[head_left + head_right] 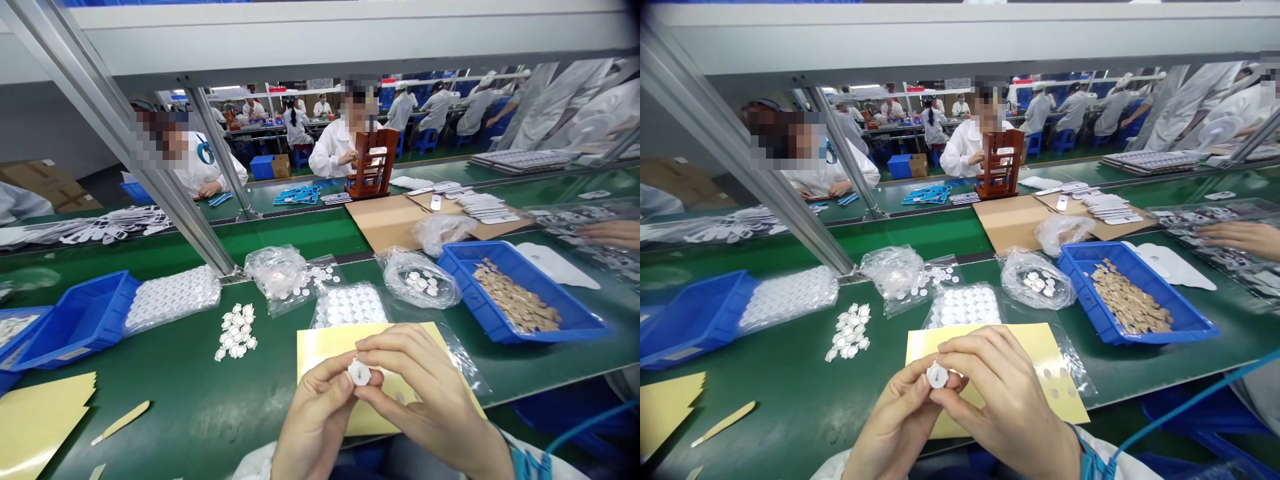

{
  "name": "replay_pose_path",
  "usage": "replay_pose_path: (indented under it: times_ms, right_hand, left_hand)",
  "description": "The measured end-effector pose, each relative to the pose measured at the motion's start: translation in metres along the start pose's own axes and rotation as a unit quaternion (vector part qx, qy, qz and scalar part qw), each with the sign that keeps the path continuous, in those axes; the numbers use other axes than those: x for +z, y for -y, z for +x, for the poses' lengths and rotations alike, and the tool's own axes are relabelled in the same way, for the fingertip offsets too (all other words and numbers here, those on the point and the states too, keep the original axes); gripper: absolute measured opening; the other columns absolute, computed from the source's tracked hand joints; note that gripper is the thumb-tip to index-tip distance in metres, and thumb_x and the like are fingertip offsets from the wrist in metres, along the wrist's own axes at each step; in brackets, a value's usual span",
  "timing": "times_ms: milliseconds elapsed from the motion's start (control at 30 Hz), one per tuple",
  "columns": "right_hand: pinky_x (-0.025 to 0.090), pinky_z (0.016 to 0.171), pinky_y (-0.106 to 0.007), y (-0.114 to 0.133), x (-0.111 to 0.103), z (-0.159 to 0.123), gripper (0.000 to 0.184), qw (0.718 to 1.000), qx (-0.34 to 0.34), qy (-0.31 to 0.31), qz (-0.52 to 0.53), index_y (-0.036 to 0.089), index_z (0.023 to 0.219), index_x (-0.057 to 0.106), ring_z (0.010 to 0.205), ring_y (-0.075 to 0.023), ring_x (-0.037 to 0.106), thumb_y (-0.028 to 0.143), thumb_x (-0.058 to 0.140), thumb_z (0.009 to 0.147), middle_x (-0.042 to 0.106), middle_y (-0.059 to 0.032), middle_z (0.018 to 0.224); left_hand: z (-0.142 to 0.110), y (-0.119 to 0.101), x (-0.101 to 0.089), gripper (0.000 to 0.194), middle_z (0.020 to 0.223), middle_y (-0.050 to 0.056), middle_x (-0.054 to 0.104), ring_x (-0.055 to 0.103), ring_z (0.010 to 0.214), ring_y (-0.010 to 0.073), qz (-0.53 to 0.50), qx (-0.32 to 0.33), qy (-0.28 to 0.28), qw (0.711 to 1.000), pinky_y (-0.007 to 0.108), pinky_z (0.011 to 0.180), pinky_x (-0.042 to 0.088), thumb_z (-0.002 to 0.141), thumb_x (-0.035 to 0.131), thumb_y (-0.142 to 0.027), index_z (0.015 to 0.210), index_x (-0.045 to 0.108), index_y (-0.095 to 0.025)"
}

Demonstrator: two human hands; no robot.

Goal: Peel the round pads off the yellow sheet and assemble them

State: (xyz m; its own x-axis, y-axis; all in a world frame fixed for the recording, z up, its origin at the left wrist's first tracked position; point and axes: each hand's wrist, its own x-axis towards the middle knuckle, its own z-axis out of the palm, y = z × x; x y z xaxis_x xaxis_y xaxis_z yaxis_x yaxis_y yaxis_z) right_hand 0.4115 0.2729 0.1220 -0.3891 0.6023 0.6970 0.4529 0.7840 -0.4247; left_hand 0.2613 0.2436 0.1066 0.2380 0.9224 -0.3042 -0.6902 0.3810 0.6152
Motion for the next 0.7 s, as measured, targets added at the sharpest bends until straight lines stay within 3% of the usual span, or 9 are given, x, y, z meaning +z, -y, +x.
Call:
replay_pose_path:
  times_ms: [233, 567, 700]
  right_hand:
    - [0.051, 0.075, -0.034, 0.0019, -0.0007, 0.0005, 0.015, 1.000, 0.009, -0.005, 0.009, 0.022, 0.097, 0.060, 0.085, -0.0183, 0.065, 0.019, 0.063, 0.082, 0.070, -0.0055, 0.091]
    - [0.050, 0.074, -0.033, 0.0083, -0.0038, 0.0028, 0.017, 0.999, 0.004, -0.018, 0.028, 0.021, 0.098, 0.061, 0.083, -0.0178, 0.065, 0.017, 0.064, 0.081, 0.070, -0.0054, 0.090]
    - [0.049, 0.074, -0.034, 0.0095, -0.0063, 0.0022, 0.022, 1.000, -0.014, -0.010, 0.009, 0.020, 0.100, 0.061, 0.083, -0.0175, 0.063, 0.013, 0.063, 0.080, 0.070, -0.0053, 0.090]
  left_hand:
    - [-0.0017, -0.0030, 0.0032, 0.025, 0.071, 0.006, 0.073, 0.063, 0.071, 0.0130, 0.017, 0.000, 0.002, 1.000, 0.021, 0.072, 0.046, 0.068, 0.075, -0.025, 0.091, 0.075, -0.015]
    - [-0.0074, -0.0033, 0.0071, 0.027, 0.070, 0.004, 0.071, 0.061, 0.068, 0.0125, 0.022, -0.009, -0.004, 1.000, 0.022, 0.072, 0.046, 0.066, 0.077, -0.028, 0.090, 0.075, -0.016]
    - [-0.0084, -0.0037, 0.0081, 0.025, 0.068, 0.002, 0.072, 0.061, 0.067, 0.0115, 0.042, 0.028, -0.010, 0.999, 0.022, 0.075, 0.047, 0.062, 0.080, -0.028, 0.085, 0.076, -0.018]
